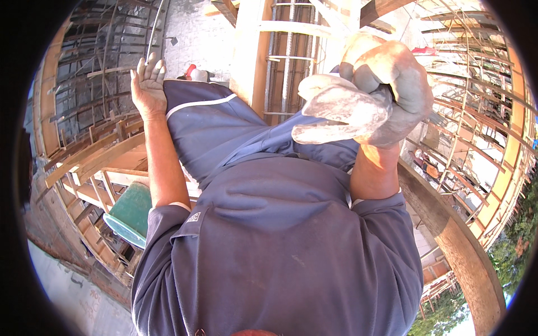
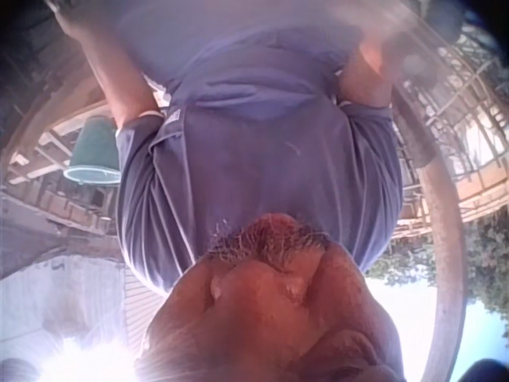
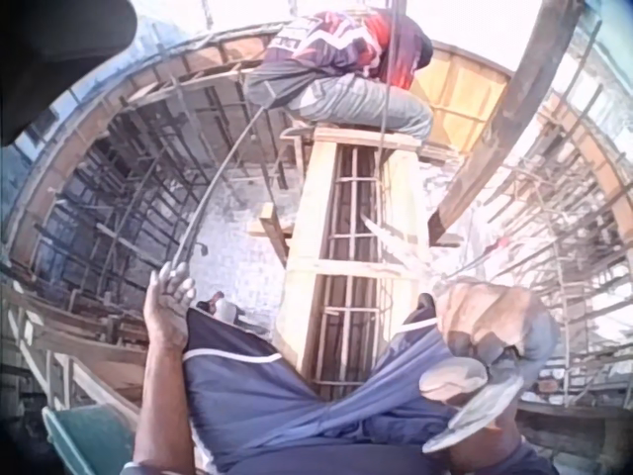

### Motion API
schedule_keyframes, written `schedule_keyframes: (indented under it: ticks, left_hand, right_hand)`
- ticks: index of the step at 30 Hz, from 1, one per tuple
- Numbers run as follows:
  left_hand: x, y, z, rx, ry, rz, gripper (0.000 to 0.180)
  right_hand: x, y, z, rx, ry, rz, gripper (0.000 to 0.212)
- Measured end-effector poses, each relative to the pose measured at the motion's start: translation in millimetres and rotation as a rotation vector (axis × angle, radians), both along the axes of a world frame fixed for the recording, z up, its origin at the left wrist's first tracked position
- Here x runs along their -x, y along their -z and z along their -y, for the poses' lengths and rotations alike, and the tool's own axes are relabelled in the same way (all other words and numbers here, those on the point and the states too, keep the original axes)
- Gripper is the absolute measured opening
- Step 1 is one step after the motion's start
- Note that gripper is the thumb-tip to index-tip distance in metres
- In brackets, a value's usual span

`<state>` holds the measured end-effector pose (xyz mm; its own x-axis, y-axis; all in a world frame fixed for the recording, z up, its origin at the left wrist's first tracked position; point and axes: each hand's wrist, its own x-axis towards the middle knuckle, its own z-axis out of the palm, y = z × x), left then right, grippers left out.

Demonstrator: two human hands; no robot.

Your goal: The person secures rebar by hand on a wooden framework, pulling and positioning the metal rods while another person assists.

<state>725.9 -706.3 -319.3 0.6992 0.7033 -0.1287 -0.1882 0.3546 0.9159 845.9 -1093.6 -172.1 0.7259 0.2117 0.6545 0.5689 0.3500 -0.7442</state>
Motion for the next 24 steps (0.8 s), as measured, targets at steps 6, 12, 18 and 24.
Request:
schedule_keyframes:
  ticks: [6,12,18,24]
  left_hand:
    - [-1,0,-1,-0.001,0.005,-0.004,0.064]
    - [3,3,-4,-0.012,0.012,-0.002,0.069]
    - [-4,3,-2,-0.018,0.023,-0.008,0.072]
    - [3,6,-6,-0.024,0.024,-0.016,0.077]
  right_hand:
    - [0,2,12,0.103,0.039,0.007,0.026]
    - [4,3,11,0.092,0.083,-0.058,0.025]
    - [4,-6,8,0.024,0.002,-0.108,0.028]
    - [0,6,12,0.118,0.078,0.118,0.025]
